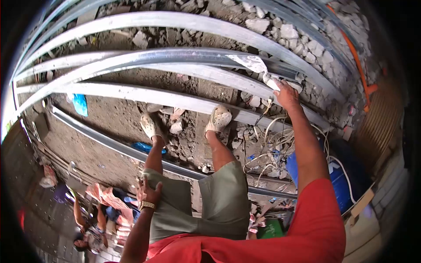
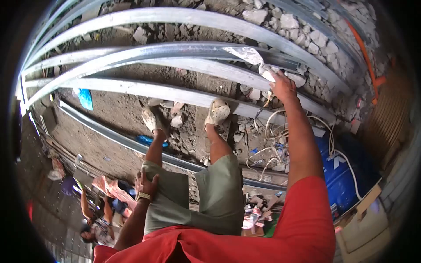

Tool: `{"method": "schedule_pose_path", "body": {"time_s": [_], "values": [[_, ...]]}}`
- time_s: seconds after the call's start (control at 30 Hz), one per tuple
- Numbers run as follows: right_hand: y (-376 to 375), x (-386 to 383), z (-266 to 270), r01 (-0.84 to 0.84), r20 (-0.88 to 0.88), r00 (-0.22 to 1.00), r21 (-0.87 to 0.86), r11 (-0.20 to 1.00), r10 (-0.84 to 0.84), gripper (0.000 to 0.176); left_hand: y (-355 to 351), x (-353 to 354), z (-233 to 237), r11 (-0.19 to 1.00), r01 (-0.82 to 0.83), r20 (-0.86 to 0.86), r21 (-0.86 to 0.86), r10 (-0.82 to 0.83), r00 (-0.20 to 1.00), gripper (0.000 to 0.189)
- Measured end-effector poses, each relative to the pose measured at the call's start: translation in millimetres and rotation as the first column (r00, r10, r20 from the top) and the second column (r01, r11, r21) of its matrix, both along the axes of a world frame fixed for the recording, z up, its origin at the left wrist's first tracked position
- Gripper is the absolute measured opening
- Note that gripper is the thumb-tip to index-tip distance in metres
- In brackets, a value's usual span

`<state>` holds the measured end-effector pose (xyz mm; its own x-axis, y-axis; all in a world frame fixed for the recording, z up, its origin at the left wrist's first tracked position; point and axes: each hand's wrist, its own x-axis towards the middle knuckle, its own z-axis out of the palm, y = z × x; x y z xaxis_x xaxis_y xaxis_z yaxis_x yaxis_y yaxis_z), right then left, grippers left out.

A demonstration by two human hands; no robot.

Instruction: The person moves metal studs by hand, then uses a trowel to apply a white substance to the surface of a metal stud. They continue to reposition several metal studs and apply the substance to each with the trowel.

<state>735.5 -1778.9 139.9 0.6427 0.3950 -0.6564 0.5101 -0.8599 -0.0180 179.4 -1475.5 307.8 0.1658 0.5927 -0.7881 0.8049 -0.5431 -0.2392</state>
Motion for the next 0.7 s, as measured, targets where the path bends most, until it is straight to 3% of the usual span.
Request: {"method": "schedule_pose_path", "body": {"time_s": [0.03, 0.2, 0.33, 0.47, 0.5, 0.6, 0.7], "values": [[11, 1, -2, -0.008, -0.020, 1.000, 0.002, 1.000, 0.008, 0.055, 3, 17, 7, 0.993, -0.105, -0.052, -0.061, 0.102, 0.993, 0.081], [3, 1, -43, -0.064, -0.052, 0.996, 0.088, 0.994, 0.069, 0.055, -8, 19, 3, 0.994, -0.108, -0.067, -0.035, 0.105, 0.992, 0.079], [3, 37, -22, -0.207, -0.098, 0.973, 0.034, 0.978, 0.209, 0.055, -13, 29, 2, 0.994, -0.107, -0.113, -0.029, 0.103, 0.988, 0.078], [-14, 39, -28, -0.134, -0.069, 0.988, 0.049, 0.990, 0.137, 0.052, -8, 29, 0, 0.991, -0.131, -0.125, -0.028, 0.126, 0.984, 0.076], [-12, 30, -32, -0.101, -0.002, 0.995, 0.122, 0.987, 0.102, 0.053, -7, 29, -2, 0.993, -0.119, -0.124, -0.025, 0.115, 0.986, 0.076], [-1, 18, -42, -0.024, -0.068, 0.997, 0.177, 0.984, 0.037, 0.055, -8, 29, -5, 0.995, -0.102, -0.123, -0.019, 0.099, 0.988, 0.075], [-8, 4, -43, -0.107, 0.098, 0.991, 0.155, 0.982, 0.092, 0.055, 0, 33, -3, 0.993, -0.117, -0.130, -0.020, 0.114, 0.985, 0.074]]}}
